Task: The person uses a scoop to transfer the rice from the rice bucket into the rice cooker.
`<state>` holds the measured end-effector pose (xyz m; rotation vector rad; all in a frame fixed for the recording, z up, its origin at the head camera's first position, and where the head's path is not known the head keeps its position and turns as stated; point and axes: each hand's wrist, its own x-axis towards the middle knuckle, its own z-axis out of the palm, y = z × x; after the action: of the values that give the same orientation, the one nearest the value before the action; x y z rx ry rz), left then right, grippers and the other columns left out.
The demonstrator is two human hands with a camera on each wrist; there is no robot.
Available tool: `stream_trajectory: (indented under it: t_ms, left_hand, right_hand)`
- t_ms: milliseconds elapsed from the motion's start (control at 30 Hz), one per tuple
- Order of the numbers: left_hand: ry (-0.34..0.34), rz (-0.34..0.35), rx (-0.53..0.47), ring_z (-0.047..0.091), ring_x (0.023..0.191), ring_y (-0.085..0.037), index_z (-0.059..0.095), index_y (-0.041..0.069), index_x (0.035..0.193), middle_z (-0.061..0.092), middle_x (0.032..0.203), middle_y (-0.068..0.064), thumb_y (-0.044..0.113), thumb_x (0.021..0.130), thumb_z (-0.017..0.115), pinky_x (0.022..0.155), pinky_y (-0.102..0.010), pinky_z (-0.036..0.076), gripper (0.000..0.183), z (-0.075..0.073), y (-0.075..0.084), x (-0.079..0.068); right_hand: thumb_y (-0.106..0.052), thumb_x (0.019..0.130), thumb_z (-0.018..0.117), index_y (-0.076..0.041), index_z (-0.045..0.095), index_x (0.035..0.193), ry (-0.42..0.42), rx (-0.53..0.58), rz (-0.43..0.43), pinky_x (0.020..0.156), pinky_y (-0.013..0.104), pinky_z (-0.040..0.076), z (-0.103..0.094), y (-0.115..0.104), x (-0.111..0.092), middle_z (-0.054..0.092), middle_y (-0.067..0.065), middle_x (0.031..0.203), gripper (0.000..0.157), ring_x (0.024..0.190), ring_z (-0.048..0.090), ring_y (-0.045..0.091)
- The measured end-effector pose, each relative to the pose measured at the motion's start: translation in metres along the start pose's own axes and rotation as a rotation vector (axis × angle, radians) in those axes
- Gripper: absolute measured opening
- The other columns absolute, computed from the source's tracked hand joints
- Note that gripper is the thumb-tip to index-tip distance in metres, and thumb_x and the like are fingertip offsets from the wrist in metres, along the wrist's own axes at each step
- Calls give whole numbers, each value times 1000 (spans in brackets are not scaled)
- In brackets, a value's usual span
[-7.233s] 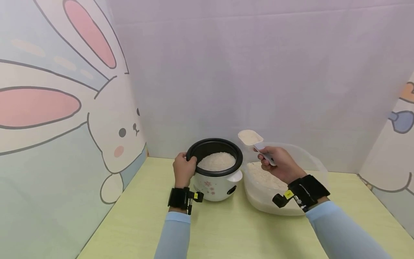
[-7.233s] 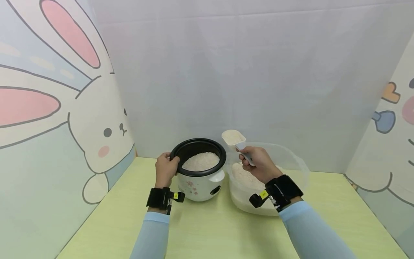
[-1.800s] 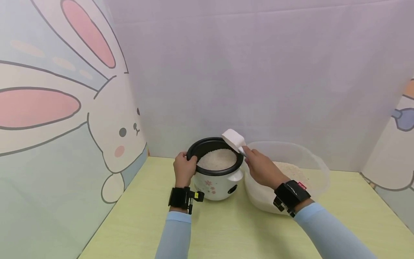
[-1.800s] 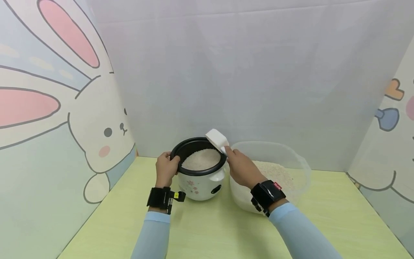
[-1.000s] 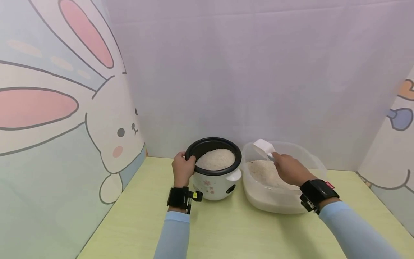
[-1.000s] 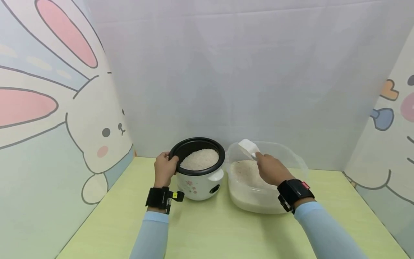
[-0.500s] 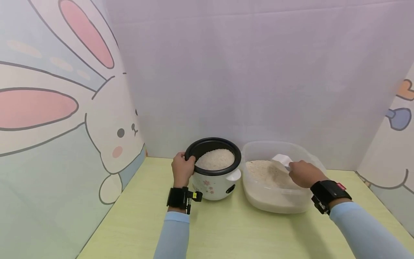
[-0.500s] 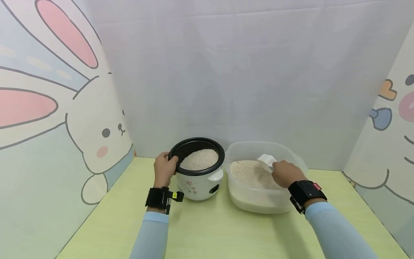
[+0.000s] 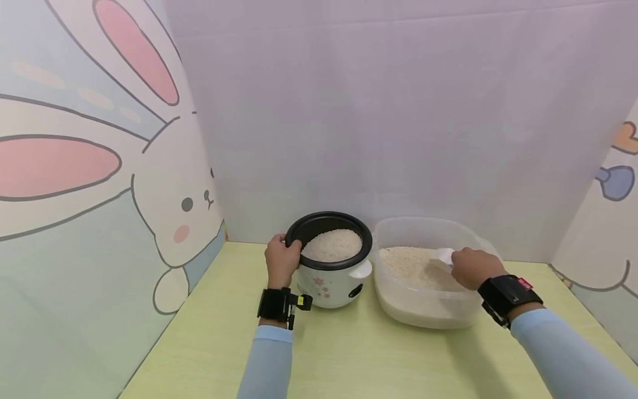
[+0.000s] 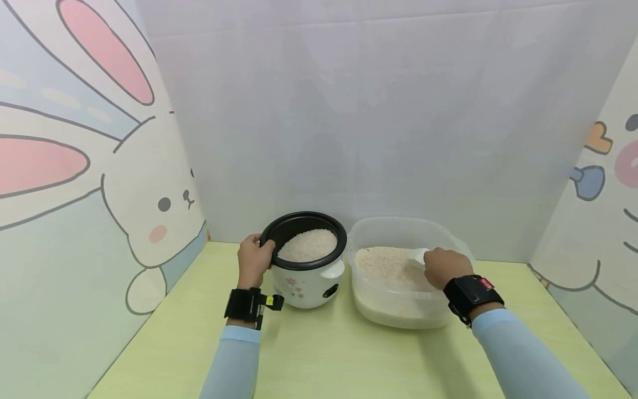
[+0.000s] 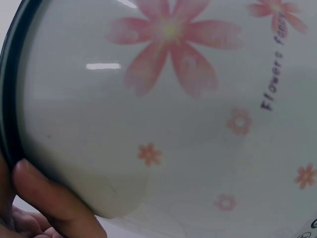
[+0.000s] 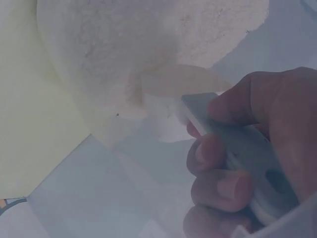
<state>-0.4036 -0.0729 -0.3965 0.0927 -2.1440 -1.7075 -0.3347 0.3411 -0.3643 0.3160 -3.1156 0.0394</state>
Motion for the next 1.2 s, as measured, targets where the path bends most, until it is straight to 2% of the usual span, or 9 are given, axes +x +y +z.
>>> stream_trajectory:
  t_ms: [233,433,567,700,933,1200]
  left_hand:
    - [0,-2,-6,57,50,-18,65,-6,120,64,76,-14,13,90,61,43,-26,47,36,0,2,-1]
    - [3,-2,0,58,54,-19,65,-6,120,64,79,-14,14,90,61,44,-26,47,35,0,3,-2]
    - [5,-1,3,59,55,-21,65,-6,119,66,82,-17,14,90,62,45,-27,47,35,0,3,-1]
    - [9,3,13,60,56,-21,66,-6,118,68,84,-17,14,90,62,45,-27,47,35,0,2,-1]
    - [16,14,14,59,54,-21,66,-6,117,68,81,-17,13,88,61,44,-28,47,35,0,1,1]
    - [12,19,19,60,55,-21,66,-7,118,69,84,-19,13,89,61,44,-28,47,36,0,-1,1]
  right_hand:
    - [-11,91,63,-1,63,86,-22,20,-3,56,40,42,-7,-5,-4,58,7,78,12,62,48,23]
    - [-14,93,63,-2,63,85,-115,95,-29,59,36,39,-6,-2,2,54,4,76,14,63,46,20]
    - [-14,93,60,-13,54,66,-158,146,-41,55,31,31,-3,2,4,37,-5,65,27,57,34,12]
    - [-13,92,58,-21,42,58,-177,211,-45,53,29,24,-5,0,0,24,-9,60,39,55,22,9]
    - [-13,91,61,-22,34,56,-175,279,-87,53,28,21,-10,-5,-3,20,-9,58,45,55,16,10]
    - [-17,95,62,-23,37,56,-189,353,-139,53,27,22,-7,-3,-1,24,-10,56,47,53,17,9]
